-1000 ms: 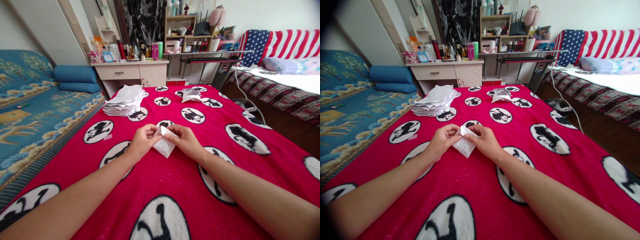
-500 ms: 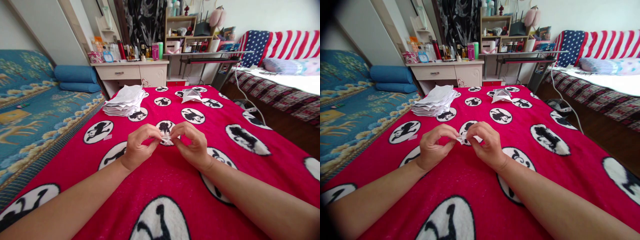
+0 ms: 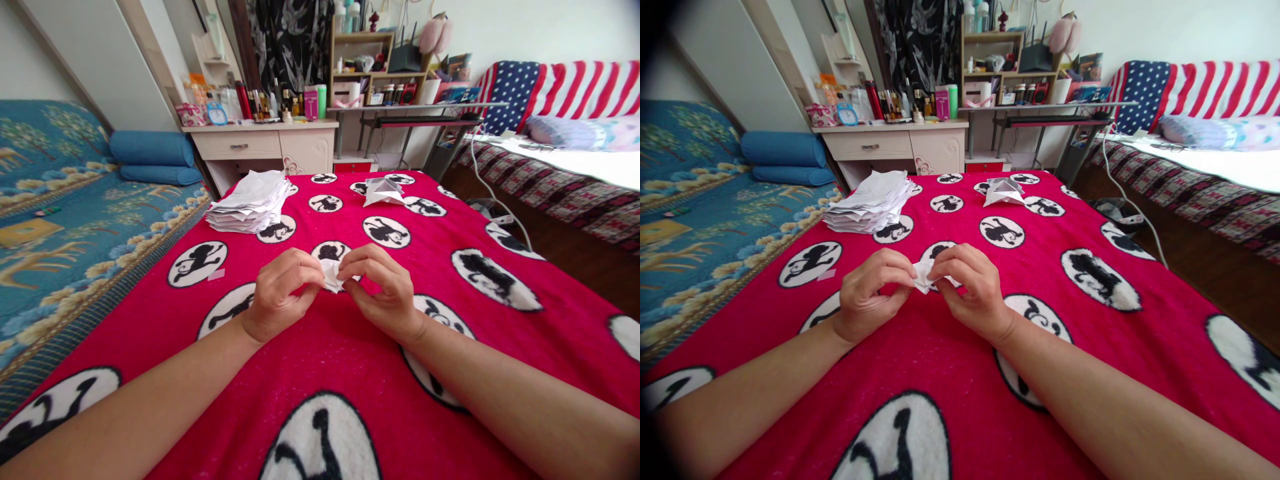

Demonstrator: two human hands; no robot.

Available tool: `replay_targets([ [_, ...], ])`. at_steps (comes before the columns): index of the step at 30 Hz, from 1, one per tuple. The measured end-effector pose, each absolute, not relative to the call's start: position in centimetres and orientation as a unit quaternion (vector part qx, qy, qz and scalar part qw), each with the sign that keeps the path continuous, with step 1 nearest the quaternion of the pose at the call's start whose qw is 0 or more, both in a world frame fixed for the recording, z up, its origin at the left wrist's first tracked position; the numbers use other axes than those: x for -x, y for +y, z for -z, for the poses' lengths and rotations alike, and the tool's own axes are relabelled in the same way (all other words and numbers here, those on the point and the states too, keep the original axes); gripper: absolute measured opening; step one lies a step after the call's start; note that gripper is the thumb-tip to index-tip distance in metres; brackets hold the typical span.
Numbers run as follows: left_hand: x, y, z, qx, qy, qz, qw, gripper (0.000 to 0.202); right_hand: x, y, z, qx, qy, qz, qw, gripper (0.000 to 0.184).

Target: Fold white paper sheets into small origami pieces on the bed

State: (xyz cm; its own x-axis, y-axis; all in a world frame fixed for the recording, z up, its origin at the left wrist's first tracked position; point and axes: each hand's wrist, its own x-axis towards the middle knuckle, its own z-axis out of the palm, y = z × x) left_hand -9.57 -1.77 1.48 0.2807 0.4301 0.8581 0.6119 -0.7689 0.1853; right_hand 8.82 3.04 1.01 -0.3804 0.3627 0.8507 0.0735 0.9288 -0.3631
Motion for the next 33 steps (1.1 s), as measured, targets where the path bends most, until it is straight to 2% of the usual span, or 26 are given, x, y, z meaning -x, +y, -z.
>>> replay_targets([
  [3,9.6,-1.9,-1.6,0.801,-0.340,0.488,0.068,0.012,-8.9,3.2,-1.0,0.138,-0.821,-0.119,0.540,0.018],
  [9,9.6,-2.1,-1.6,0.794,-0.366,0.484,-0.041,0.009,-9.2,3.7,-1.0,0.128,-0.842,-0.067,0.519,0.018],
  [15,9.6,-1.5,-1.2,0.757,-0.413,0.492,-0.119,0.022,-9.3,3.8,-1.0,0.108,-0.851,-0.052,0.511,0.017],
  [18,9.6,-1.4,-1.2,0.769,-0.400,0.483,-0.124,0.024,-9.2,3.8,-1.0,0.112,-0.850,-0.053,0.512,0.016],
  [33,9.7,-0.9,-0.9,0.741,-0.400,0.530,-0.098,0.004,-9.3,3.9,-0.8,0.112,-0.854,-0.077,0.502,0.015],
])
